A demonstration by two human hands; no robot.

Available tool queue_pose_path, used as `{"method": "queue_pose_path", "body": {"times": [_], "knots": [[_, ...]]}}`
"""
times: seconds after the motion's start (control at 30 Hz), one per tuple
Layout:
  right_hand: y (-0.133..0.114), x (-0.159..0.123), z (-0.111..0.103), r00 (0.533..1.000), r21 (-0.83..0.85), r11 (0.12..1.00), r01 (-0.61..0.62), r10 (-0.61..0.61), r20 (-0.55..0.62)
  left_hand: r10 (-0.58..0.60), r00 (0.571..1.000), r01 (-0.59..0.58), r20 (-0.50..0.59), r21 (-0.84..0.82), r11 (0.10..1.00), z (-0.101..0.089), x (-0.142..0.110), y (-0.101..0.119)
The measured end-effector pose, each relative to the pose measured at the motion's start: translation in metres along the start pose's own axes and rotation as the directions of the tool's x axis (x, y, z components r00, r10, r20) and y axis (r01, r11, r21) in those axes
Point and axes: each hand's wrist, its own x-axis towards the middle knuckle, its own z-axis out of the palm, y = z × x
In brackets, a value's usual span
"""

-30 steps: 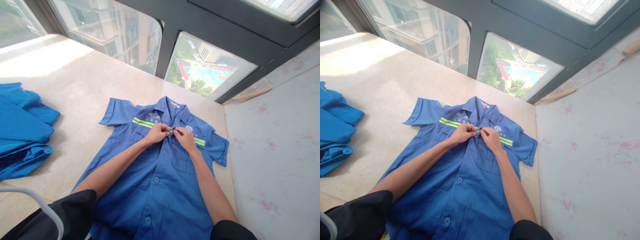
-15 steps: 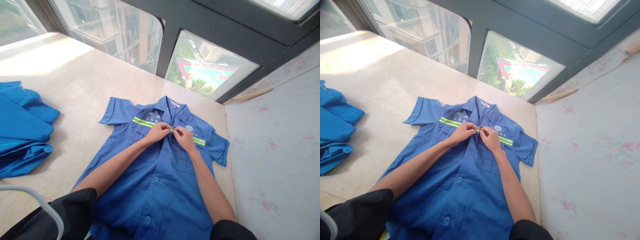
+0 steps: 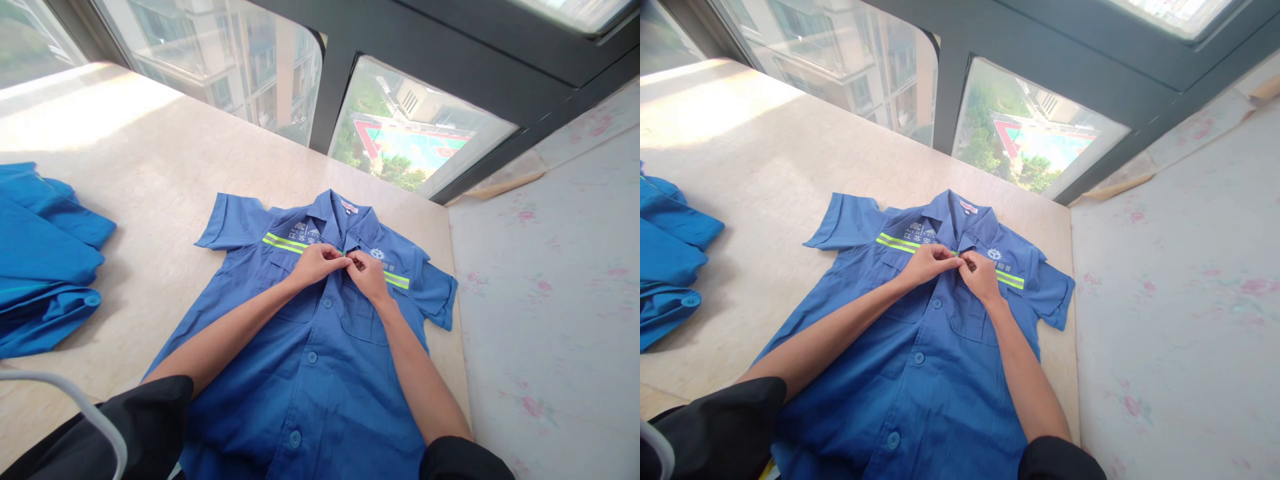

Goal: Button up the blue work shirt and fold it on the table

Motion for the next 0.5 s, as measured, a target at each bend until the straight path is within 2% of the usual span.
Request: {"method": "queue_pose_path", "body": {"times": [0.2, 0.5], "knots": [[0.002, -0.001, 0.002, 1.000, 0.039, 0.999, -0.006, 0.007, -0.014, -0.029, 0.998, 0.035, 0.063, -0.090, 0.995, -0.003, 0.003, 0.000], [0.010, 0.000, -0.004, 0.999, 0.124, 0.992, -0.020, 0.015, 0.044, -0.197, 0.964, 0.248, 0.178, -0.334, 0.909, -0.011, 0.007, 0.007]]}}
